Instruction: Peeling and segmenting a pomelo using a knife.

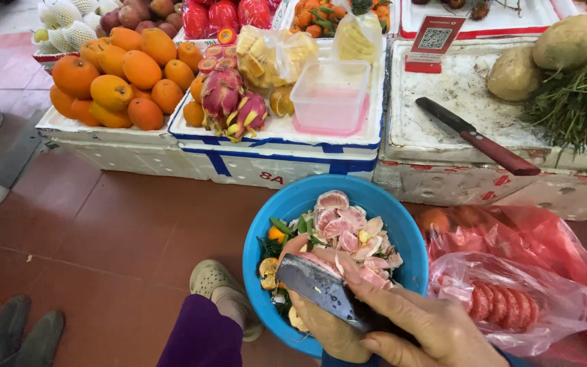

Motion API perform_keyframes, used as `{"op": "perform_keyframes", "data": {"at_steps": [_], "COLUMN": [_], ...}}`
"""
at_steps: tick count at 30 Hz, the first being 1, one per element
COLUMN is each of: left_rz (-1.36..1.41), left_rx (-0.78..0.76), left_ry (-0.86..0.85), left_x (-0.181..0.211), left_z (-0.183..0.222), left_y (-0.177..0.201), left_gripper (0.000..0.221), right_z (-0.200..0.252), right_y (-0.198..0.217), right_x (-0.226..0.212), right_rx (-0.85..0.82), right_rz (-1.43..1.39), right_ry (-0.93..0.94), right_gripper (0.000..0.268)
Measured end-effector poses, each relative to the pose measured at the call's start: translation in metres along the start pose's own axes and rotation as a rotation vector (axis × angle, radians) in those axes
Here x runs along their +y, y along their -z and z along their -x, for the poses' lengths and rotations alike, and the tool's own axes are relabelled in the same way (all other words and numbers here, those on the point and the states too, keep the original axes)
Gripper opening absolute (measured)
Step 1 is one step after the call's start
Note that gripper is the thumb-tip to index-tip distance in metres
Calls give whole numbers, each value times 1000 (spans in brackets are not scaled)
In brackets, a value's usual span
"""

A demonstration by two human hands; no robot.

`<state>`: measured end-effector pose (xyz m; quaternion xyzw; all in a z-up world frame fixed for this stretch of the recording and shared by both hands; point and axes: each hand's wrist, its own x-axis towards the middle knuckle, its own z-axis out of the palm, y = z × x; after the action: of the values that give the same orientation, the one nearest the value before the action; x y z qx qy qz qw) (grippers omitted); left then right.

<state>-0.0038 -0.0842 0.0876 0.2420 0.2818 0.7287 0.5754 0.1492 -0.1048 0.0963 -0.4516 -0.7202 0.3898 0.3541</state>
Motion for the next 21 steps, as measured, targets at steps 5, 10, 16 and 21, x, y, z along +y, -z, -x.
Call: {"op": "perform_keyframes", "data": {"at_steps": [5, 10, 16, 21], "left_rz": [-16, 162, 235, 186], "left_rx": [-3, -124, -201, -81], "left_ry": [-16, -55, 8, 23], "left_x": [-11, -19, -11, -15], "left_z": [-36, -38, -41, -44], "left_y": [-23, -12, -22, -20], "left_gripper": [53, 57, 61, 62], "right_z": [-8, 1, -11, 21], "right_y": [26, 59, 78, 26], "right_x": [-13, 1, -17, 46], "right_rx": [-29, -31, 0, -73], "right_rz": [-80, -638, -816, -794], "right_ry": [167, -33, -534, -233], "right_gripper": [59, 56, 59, 68]}}
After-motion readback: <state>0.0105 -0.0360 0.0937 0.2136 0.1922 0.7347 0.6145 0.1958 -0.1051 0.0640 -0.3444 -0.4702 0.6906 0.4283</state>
